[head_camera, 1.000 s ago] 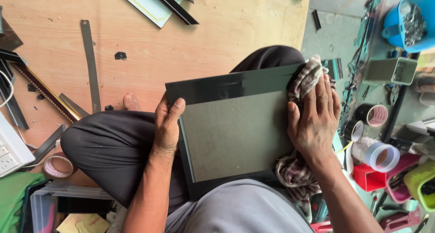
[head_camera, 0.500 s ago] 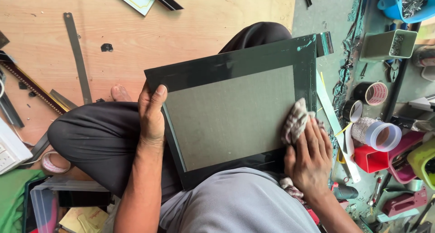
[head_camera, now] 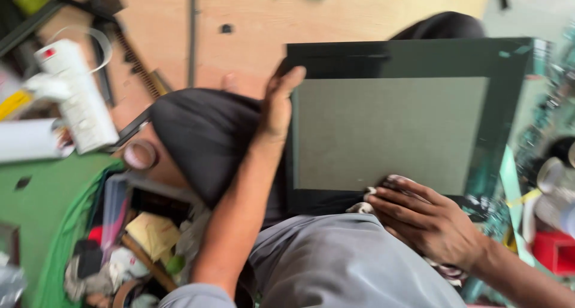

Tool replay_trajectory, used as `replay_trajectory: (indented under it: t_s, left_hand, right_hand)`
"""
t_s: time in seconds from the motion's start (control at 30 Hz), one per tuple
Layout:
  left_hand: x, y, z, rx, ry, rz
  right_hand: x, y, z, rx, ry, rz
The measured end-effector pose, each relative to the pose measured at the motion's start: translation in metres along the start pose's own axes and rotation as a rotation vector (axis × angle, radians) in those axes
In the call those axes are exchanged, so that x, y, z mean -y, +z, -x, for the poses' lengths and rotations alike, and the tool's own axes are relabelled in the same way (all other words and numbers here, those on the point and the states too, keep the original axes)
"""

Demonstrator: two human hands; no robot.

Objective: Assembling a picture frame for a certificate by applying black tape to the glass edges, cleaning the glass, and using an electric drill to secure backing components.

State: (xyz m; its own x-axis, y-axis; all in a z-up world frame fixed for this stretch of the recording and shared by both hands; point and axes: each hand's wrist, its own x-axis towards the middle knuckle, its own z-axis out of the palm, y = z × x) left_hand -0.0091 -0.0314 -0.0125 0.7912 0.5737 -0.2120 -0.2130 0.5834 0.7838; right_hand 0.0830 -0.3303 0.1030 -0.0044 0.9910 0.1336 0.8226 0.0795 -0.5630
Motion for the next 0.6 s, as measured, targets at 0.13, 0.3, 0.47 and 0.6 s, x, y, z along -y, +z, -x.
replay_trajectory:
  t_s: [0.13,0.3,0.47,0.6]
  left_hand:
    - [0.022,-0.029,0.001,-0.018,-0.024,-0.017]
    - [0.010,-0.016,0.007,0.011,-0.058,0.050]
    - [0.046,-0.046,-0.001,-0.141,-0.364,0.457]
    - [0.012,-0.017,0.009,0.018,-0.191,0.324]
  right_hand:
    - [-0.001,0.025,-0.053,0.169,-0.261,-0.064]
    - [0.010,0.041,-0.108,0.177,-0.409,0.064]
    - [-0.009,0.042,-0.154,-0.001,-0.080,0.224]
    - [-0.033,0.035,-0.188,-0.110,0.038,0.321]
